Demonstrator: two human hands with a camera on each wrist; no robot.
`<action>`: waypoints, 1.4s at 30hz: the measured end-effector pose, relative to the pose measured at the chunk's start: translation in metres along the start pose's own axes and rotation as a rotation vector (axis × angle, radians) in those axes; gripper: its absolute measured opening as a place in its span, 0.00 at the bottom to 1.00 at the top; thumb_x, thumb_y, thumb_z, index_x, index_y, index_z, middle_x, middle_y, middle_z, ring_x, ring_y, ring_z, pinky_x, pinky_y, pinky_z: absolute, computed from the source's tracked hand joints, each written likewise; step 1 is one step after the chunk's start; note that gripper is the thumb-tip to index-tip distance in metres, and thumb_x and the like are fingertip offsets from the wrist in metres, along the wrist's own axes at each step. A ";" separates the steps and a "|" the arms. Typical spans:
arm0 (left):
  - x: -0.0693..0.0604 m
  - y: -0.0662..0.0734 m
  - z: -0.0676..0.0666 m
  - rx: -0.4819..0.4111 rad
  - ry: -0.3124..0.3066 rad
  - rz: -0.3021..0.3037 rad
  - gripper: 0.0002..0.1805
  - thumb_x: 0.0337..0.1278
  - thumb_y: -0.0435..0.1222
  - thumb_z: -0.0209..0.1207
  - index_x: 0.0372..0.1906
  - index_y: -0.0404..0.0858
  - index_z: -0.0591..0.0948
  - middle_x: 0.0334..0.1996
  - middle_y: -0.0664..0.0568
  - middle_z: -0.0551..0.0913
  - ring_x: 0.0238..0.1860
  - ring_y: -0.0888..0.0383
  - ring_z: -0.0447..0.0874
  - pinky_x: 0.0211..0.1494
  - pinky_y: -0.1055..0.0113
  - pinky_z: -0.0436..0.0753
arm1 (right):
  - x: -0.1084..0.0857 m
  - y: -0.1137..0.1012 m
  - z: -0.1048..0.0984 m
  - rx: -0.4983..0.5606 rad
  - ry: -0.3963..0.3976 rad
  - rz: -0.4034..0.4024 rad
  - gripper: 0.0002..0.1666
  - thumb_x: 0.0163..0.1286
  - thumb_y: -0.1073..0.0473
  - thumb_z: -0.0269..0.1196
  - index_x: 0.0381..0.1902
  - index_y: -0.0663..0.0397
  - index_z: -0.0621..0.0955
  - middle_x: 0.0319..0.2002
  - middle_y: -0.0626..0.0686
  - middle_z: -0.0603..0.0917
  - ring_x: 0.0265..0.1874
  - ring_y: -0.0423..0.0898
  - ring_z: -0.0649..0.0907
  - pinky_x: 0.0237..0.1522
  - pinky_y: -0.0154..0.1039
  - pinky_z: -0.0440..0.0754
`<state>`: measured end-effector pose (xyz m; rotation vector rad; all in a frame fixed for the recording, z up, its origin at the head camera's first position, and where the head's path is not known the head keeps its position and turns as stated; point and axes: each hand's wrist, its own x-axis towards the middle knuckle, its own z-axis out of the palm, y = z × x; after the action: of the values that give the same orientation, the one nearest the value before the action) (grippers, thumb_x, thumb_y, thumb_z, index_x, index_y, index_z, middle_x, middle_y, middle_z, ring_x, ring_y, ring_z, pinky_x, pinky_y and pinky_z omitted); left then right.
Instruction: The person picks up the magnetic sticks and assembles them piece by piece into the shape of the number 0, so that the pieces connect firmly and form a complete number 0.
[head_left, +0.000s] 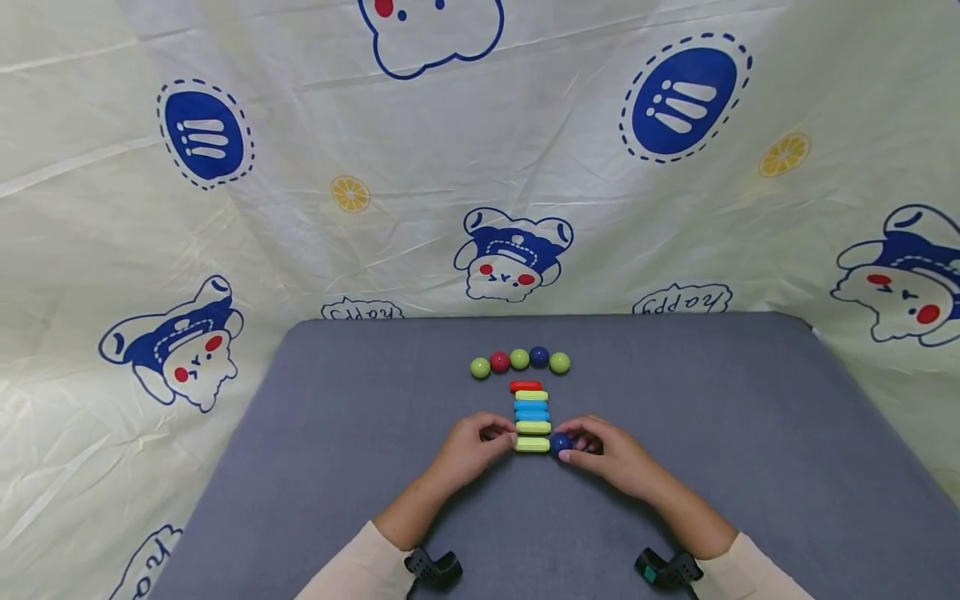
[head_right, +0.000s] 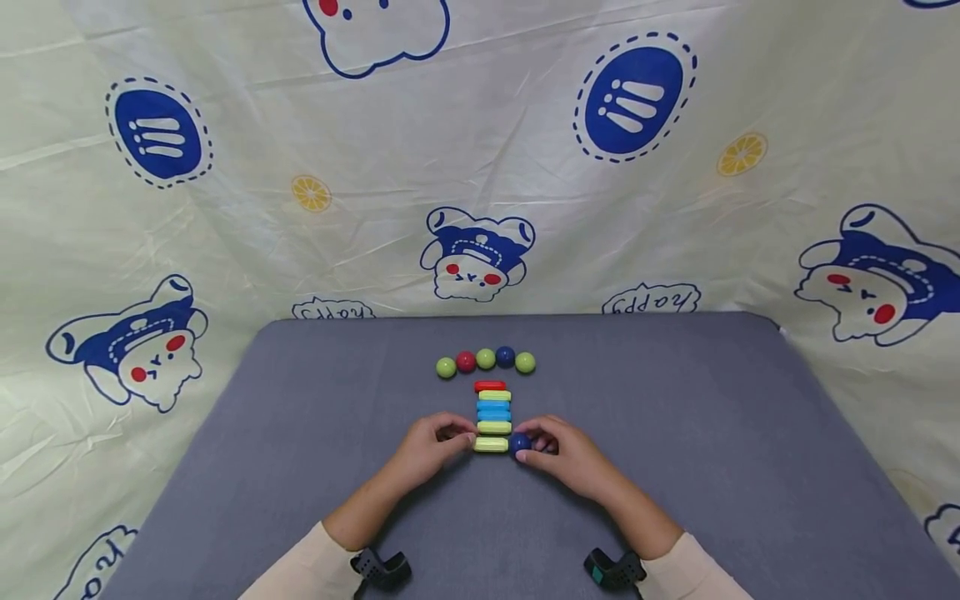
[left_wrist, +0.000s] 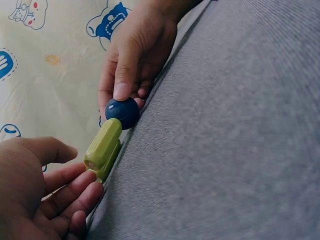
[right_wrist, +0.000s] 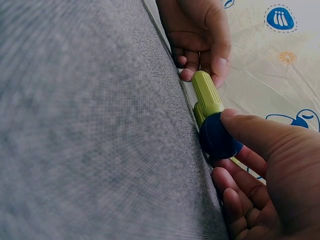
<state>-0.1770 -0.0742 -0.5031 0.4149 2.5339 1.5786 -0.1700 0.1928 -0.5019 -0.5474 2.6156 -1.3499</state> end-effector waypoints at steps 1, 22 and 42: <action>0.001 0.000 -0.001 -0.011 0.018 -0.005 0.08 0.66 0.41 0.64 0.43 0.43 0.88 0.37 0.53 0.87 0.35 0.64 0.79 0.39 0.71 0.79 | 0.000 0.000 0.000 -0.005 0.001 0.002 0.19 0.67 0.50 0.70 0.54 0.47 0.84 0.42 0.48 0.82 0.37 0.36 0.77 0.40 0.32 0.77; 0.052 -0.005 -0.042 -0.009 0.298 -0.104 0.28 0.62 0.40 0.69 0.64 0.33 0.79 0.53 0.39 0.79 0.52 0.47 0.84 0.49 0.58 0.85 | -0.001 0.001 -0.001 -0.006 -0.003 -0.001 0.20 0.67 0.49 0.70 0.54 0.47 0.84 0.43 0.48 0.82 0.37 0.36 0.77 0.40 0.31 0.77; 0.083 -0.013 -0.038 0.155 0.273 -0.074 0.24 0.60 0.37 0.68 0.60 0.34 0.82 0.49 0.40 0.82 0.47 0.48 0.83 0.51 0.56 0.82 | -0.001 0.003 -0.001 -0.013 0.002 0.001 0.20 0.67 0.49 0.70 0.54 0.46 0.84 0.42 0.48 0.82 0.37 0.36 0.77 0.40 0.31 0.77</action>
<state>-0.2684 -0.0879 -0.4950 0.1251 2.8492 1.5095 -0.1699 0.1955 -0.5044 -0.5470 2.6278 -1.3354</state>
